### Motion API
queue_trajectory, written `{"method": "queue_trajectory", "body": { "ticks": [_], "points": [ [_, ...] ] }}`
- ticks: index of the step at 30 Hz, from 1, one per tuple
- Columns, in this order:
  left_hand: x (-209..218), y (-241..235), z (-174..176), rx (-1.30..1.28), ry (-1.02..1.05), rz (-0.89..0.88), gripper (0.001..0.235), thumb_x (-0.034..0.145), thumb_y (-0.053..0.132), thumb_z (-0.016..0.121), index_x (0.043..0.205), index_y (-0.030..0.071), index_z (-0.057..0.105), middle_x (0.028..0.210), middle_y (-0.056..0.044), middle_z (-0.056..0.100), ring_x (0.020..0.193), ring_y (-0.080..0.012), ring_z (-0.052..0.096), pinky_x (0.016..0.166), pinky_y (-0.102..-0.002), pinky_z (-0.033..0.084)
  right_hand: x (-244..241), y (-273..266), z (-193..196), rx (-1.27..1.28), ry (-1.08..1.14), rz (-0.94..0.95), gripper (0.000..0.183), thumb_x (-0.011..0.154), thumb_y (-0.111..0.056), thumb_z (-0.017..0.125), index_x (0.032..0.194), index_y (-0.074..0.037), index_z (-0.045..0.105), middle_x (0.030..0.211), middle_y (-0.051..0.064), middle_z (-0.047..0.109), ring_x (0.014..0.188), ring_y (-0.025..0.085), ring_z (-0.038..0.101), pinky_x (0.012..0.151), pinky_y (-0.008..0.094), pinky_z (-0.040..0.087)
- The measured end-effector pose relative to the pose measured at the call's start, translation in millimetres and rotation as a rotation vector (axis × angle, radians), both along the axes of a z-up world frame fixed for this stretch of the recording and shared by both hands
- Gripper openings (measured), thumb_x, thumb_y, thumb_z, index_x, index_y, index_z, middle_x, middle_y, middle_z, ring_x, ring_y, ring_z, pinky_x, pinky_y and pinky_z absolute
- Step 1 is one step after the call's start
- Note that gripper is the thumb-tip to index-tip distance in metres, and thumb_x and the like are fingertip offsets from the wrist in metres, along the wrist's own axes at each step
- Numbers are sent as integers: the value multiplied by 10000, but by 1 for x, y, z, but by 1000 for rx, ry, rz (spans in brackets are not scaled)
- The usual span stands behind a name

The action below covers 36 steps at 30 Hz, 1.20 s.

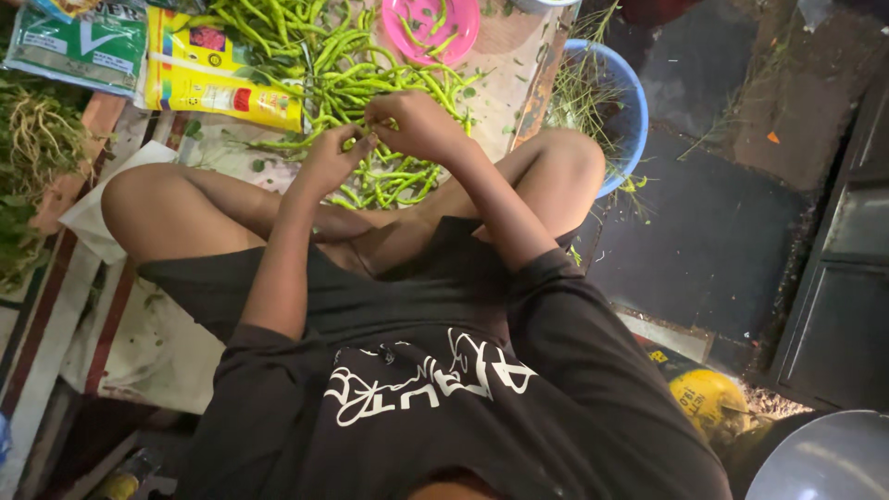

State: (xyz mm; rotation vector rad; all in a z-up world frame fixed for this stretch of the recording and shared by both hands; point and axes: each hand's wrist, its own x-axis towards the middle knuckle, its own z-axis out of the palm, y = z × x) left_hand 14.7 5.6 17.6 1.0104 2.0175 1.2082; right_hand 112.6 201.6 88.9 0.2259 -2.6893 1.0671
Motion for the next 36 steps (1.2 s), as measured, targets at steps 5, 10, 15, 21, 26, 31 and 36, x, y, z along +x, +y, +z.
{"method": "queue_trajectory", "body": {
  "ticks": [5, 10, 15, 21, 26, 31, 36],
  "points": [
    [0, 4, -3, 1, 269, 64, 477, 1000, 451, 714, 1105, -14, 694, 912, -237, 704, 790, -361, 656, 687, -437, 512, -5, 4, -5, 183, -182, -64, 150, 899, -187, 686, 862, -44, 709, 784, 203, 689, 751, 414, 665, 682, 522, 509],
    [-5, 12, 9, -21, 151, 28, 415, 977, 404, 717, 1013, -10, 701, 851, -205, 714, 712, -306, 644, 666, -402, 499, -8, 13, -7, 65, -324, -59, 121, 878, -150, 680, 915, -44, 724, 784, 184, 692, 690, 364, 669, 655, 469, 524],
    [-8, 17, 13, 184, -209, -75, 365, 1063, 360, 657, 966, 9, 683, 792, -61, 682, 725, -124, 631, 671, -308, 513, -7, 37, 0, -369, -476, 34, 161, 959, -146, 668, 1025, -9, 722, 821, 91, 707, 723, 158, 661, 625, 311, 499],
    [-15, 15, 18, 305, -613, -98, 366, 1089, 397, 578, 1029, 52, 683, 823, 8, 648, 690, -52, 588, 578, -214, 435, -23, 40, -15, -855, -523, 184, 150, 1050, -139, 623, 1025, -3, 683, 874, 22, 695, 794, 105, 649, 735, 258, 522],
    [-24, 13, 9, 414, -907, -3, 350, 1079, 420, 595, 1016, 77, 626, 761, -1, 581, 581, -60, 471, 518, -208, 361, -32, 28, -38, -1167, -517, 3, 116, 1055, -148, 628, 1026, -42, 667, 879, 20, 703, 805, 114, 669, 749, 271, 544],
    [-24, 12, 9, 481, -847, 1, 317, 1083, 397, 603, 1025, 86, 615, 809, 10, 571, 653, -65, 510, 555, -216, 403, -40, 56, -42, -1142, -329, -242, 134, 1032, -153, 639, 1035, -25, 680, 852, 48, 713, 752, 131, 687, 681, 275, 541],
    [-24, 15, 4, 353, -648, 67, 227, 1079, 303, 662, 1116, 80, 631, 805, 12, 550, 692, -60, 494, 604, -236, 419, -29, 35, -43, -874, -349, -120, 165, 984, -113, 649, 1093, 6, 681, 908, 42, 732, 808, 113, 718, 721, 268, 580]
  ]
}}
